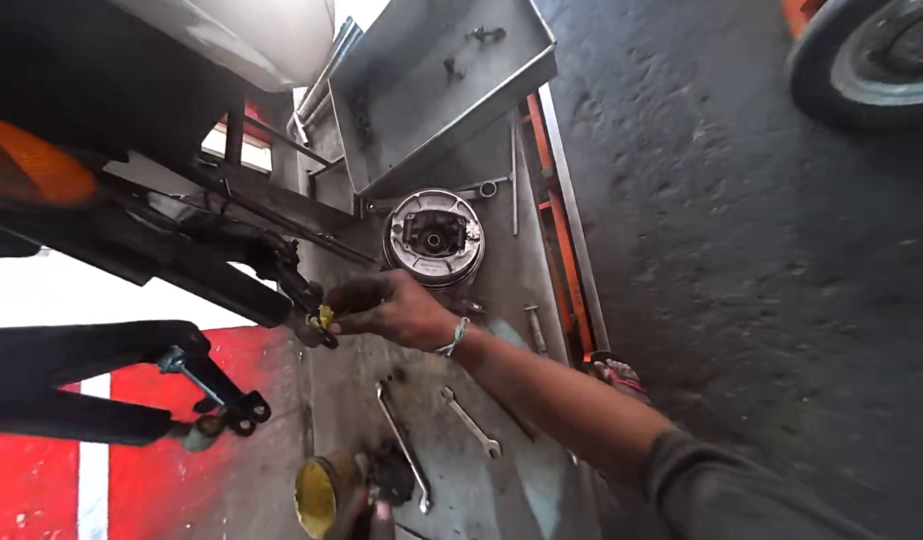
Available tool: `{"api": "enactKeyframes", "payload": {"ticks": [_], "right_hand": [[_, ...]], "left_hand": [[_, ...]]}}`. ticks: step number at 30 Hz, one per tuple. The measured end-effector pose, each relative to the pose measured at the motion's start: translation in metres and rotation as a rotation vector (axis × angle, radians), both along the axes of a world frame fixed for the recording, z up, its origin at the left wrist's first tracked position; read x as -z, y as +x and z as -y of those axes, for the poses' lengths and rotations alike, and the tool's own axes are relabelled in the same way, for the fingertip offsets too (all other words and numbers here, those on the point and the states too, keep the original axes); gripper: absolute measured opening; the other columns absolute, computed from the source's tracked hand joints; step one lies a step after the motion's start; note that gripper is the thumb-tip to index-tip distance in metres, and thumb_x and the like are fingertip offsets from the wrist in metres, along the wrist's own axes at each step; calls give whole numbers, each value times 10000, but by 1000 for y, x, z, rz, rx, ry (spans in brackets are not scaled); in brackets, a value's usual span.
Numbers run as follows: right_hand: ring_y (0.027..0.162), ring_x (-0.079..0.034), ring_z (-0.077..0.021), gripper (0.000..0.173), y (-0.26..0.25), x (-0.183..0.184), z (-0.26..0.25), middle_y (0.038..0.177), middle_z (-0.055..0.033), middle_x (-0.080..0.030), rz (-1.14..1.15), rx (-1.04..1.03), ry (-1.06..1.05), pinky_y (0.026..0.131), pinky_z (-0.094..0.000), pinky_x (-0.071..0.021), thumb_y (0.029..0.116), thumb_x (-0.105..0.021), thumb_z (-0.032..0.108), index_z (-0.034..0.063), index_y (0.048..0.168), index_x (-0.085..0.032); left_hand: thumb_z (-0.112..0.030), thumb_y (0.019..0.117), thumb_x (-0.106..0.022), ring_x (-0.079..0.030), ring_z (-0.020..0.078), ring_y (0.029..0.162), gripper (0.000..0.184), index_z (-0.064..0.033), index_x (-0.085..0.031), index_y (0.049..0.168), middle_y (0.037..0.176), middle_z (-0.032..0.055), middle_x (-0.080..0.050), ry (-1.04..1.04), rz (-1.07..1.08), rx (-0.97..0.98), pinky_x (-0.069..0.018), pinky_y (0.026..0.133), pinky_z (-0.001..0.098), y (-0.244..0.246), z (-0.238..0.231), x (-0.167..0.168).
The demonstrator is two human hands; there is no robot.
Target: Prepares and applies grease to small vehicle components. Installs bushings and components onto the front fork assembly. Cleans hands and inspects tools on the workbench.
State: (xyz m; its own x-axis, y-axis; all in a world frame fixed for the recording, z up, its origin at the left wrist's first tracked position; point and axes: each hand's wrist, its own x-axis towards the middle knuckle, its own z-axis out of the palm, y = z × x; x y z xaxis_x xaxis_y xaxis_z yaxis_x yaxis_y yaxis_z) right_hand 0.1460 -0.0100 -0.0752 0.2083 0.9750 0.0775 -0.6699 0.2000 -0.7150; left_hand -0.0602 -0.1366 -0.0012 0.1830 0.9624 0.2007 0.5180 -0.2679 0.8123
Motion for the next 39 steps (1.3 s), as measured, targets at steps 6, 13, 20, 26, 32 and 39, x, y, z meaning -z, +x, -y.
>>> {"api": "enactKeyframes", "payload": {"ticks": [6,13,20,26,32,39], "right_hand": [[756,-652,-65,241,9,-1,-5,927,-98,-714,113,-38,3,723,-239,-566,888,-735,-23,-64,1123,-699],[751,-651,-63,214,18,-8,0,909,-83,-721,266,-62,-28,717,-245,-560,900,-750,31,-30,1103,-723],[774,-667,-75,202,18,-13,1,908,-79,-728,318,-76,-43,733,-263,-567,900,-760,48,-12,1091,-731],[779,-656,-86,208,22,-14,-4,917,-98,-716,317,-135,-21,732,-260,-562,899,-758,43,-25,1093,-726],[757,-655,-72,265,21,-7,-13,893,-84,-707,227,-140,13,712,-237,-569,844,-789,-17,-48,1093,-703],[720,-632,-34,188,30,-13,-15,880,-56,-720,315,-182,12,670,-208,-537,873,-776,20,-21,1054,-744]], "left_hand": [[69,952,-543,-660,-27,925,250,92,-583,1198,1038,-79,-670,94,-38,28,-574,840,196,26,-65,-10],[92,903,-556,-692,58,1014,415,115,-501,1314,1140,35,-697,57,61,-29,-580,887,236,55,-125,0],[108,910,-543,-693,60,1025,422,107,-503,1331,1172,51,-678,20,86,-43,-587,892,229,71,-130,-2],[87,899,-563,-699,40,996,408,116,-518,1304,1142,20,-698,36,46,27,-594,870,215,69,-130,-5],[72,889,-589,-707,38,992,409,144,-535,1288,1149,43,-708,72,-19,78,-598,870,209,67,-129,-6],[80,874,-601,-701,8,999,446,182,-507,1299,1152,86,-713,123,-95,113,-586,855,168,71,-128,-8]]}}
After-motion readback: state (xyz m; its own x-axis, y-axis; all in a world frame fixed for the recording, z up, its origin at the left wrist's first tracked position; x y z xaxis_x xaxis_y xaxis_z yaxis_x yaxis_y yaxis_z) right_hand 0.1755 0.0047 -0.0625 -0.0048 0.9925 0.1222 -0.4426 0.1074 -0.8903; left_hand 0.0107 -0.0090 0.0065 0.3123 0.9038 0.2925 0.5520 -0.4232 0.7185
